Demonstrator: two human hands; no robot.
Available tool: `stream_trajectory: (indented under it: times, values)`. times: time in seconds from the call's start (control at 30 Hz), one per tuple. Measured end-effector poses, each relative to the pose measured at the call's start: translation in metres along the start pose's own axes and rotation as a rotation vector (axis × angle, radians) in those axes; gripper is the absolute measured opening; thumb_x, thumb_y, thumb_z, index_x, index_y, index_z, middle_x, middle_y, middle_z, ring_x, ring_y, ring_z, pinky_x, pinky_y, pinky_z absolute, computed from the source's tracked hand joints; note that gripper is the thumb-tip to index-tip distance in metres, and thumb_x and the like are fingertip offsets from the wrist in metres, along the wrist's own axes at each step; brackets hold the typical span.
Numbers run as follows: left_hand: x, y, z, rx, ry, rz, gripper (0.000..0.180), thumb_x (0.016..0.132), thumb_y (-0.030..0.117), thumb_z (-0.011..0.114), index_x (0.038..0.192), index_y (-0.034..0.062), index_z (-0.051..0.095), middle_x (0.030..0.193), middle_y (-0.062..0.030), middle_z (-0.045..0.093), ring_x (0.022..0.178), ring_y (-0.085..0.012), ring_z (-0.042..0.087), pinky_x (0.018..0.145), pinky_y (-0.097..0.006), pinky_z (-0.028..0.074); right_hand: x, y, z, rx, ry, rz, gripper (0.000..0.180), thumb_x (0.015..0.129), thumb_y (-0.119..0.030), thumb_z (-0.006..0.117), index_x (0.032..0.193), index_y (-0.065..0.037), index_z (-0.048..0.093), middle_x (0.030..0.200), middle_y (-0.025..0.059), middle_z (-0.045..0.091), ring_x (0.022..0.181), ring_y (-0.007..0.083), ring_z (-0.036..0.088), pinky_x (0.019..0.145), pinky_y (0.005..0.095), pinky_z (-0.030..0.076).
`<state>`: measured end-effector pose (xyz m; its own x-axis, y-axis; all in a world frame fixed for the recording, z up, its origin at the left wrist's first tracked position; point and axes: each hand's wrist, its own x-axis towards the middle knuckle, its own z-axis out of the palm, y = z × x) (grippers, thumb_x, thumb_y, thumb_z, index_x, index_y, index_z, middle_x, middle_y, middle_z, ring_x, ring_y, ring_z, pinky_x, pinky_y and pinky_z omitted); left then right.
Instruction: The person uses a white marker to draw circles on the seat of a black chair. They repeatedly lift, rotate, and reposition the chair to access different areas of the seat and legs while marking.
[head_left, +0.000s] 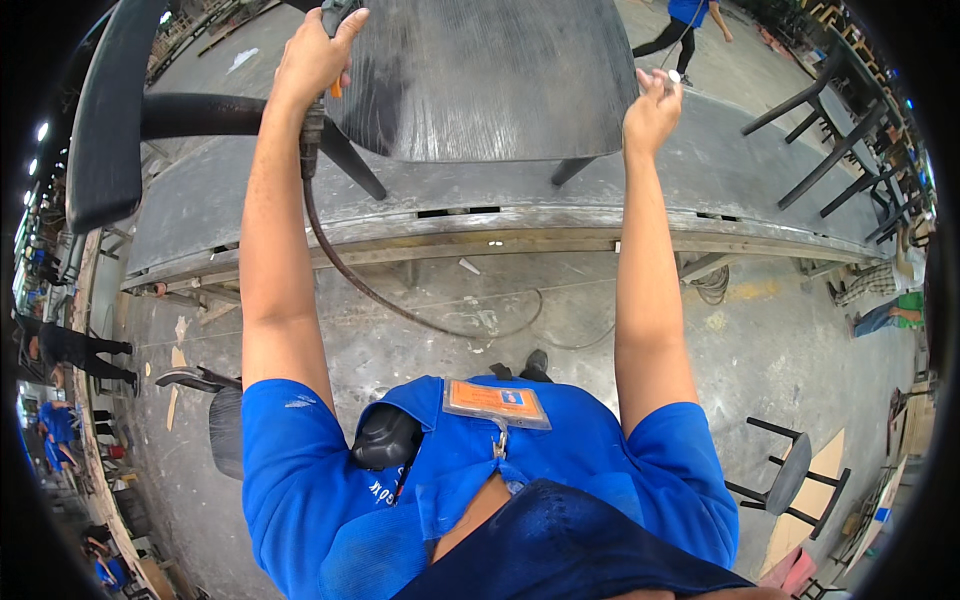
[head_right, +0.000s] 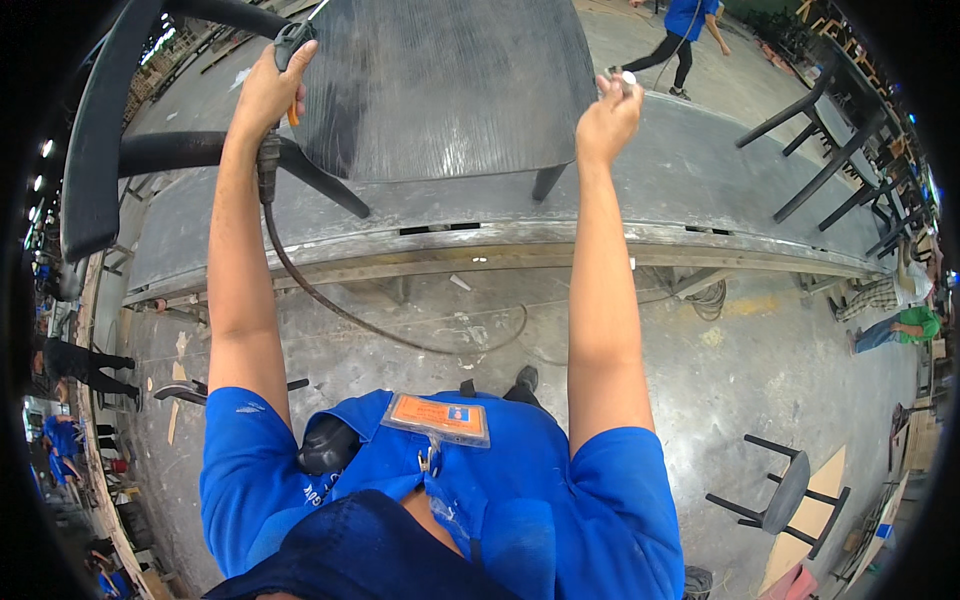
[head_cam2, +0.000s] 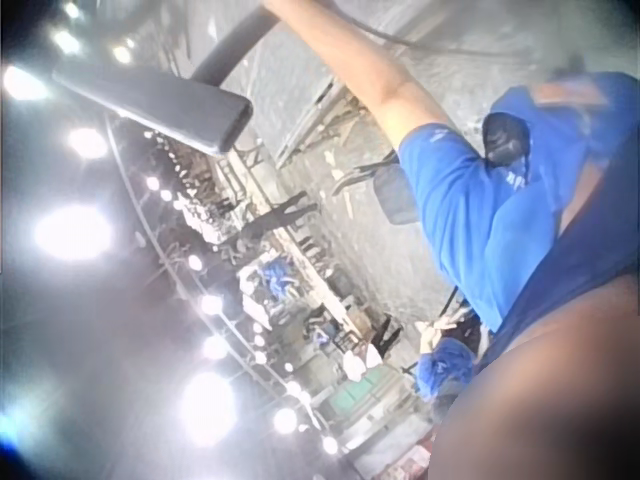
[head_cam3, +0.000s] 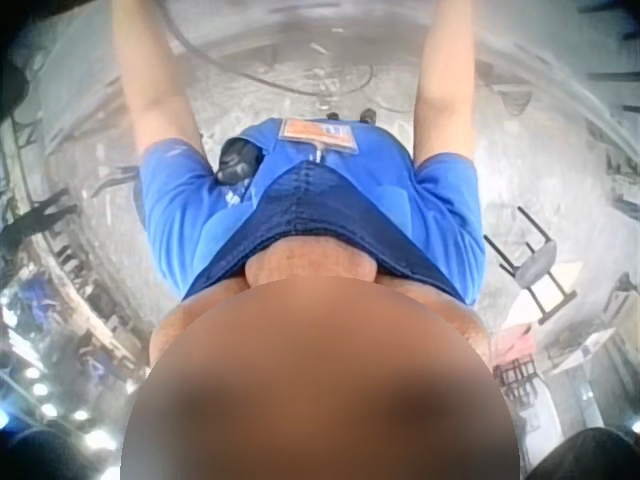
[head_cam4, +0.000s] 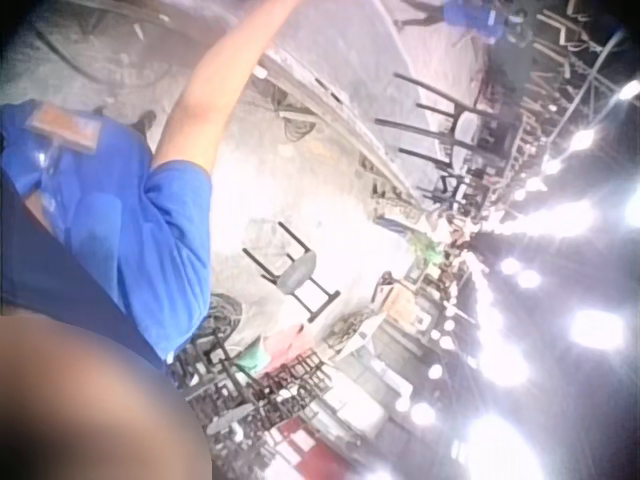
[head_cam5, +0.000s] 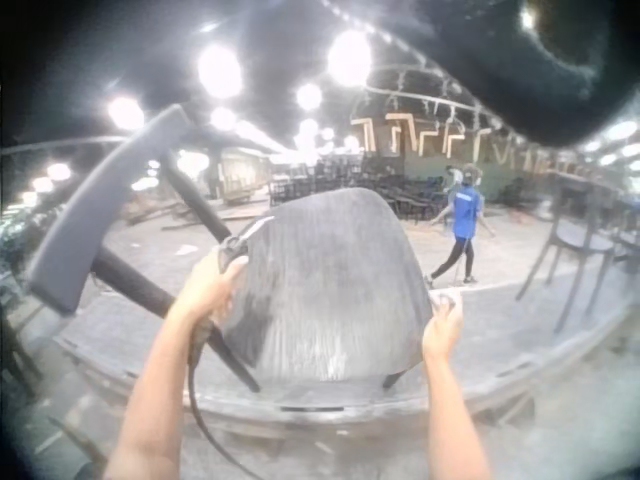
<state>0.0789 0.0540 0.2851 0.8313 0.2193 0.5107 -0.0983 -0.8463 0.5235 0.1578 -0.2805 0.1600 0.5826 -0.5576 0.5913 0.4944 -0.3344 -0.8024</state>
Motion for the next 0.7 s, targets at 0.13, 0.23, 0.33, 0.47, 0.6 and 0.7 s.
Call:
stream_trajectory:
  times: [0.13,0.23,0.33,0.47,0.6,0.7]
  values:
    - [0.026,-0.019,0.003,-0.224,-0.228,0.036,0.058,0.088,0.055,0.057,0.096,-0.0024,0.053,0.057,-0.0052,0.054,0.043,-0.0143,0.056,0.041,-0.027,0.046,-0.008,0.008,-0.007,0.428,-0.029,0.137,0.021,0.100,-0.011,0.036,0.107,0.003,0.049,0.106,0.0183,0.061,0.102,0.0264,0.063,0.087,0.0360,0.049]
    - [0.045,-0.014,-0.001,-0.215,-0.016,0.016,0.057,0.087,0.055,0.058,0.091,-0.0010,0.055,0.057,-0.0049,0.054,0.043,-0.0145,0.056,0.040,-0.027,0.046,-0.014,0.006,-0.016,0.450,-0.084,0.252,0.021,0.100,-0.011,0.038,0.108,0.003,0.053,0.106,0.0158,0.059,0.106,0.0232,0.060,0.094,0.0341,0.044]
    - [0.050,0.007,0.005,-0.092,-0.159,-0.029,0.057,0.089,0.055,0.055,0.093,-0.0015,0.055,0.056,-0.0029,0.054,0.043,-0.0121,0.057,0.039,-0.023,0.042,-0.019,0.001,-0.019,0.401,-0.104,0.213,0.022,0.101,-0.012,0.040,0.107,0.003,0.055,0.108,0.0136,0.059,0.106,0.0225,0.060,0.094,0.0334,0.045]
    - [0.016,0.040,0.027,-0.257,-0.735,0.312,0.048,0.094,0.049,0.050,0.109,0.0034,0.054,0.055,0.0008,0.052,0.042,-0.0081,0.054,0.038,-0.020,0.037,-0.022,-0.004,-0.019,0.437,-0.112,0.216,0.023,0.101,-0.013,0.040,0.106,0.002,0.056,0.107,0.0117,0.058,0.106,0.0214,0.059,0.094,0.0329,0.044]
    - [-0.036,0.045,0.000,-0.148,-0.632,0.142,0.047,0.095,0.042,0.052,0.120,0.0020,0.051,0.055,0.0010,0.050,0.042,-0.0077,0.050,0.043,-0.023,0.042,-0.026,-0.007,-0.021,0.446,-0.129,0.212,0.023,0.101,-0.015,0.039,0.110,0.001,0.054,0.111,0.0153,0.058,0.107,0.0214,0.059,0.095,0.0331,0.044]
    - [-0.093,0.029,-0.021,-0.349,-0.817,0.115,0.051,0.093,0.033,0.057,0.131,0.0016,0.046,0.056,0.0012,0.050,0.046,-0.0077,0.050,0.047,-0.022,0.044,-0.029,-0.008,-0.024,0.481,-0.146,0.255,0.025,0.102,-0.016,0.037,0.113,0.001,0.051,0.113,0.0192,0.059,0.108,0.0221,0.058,0.097,0.0338,0.043]
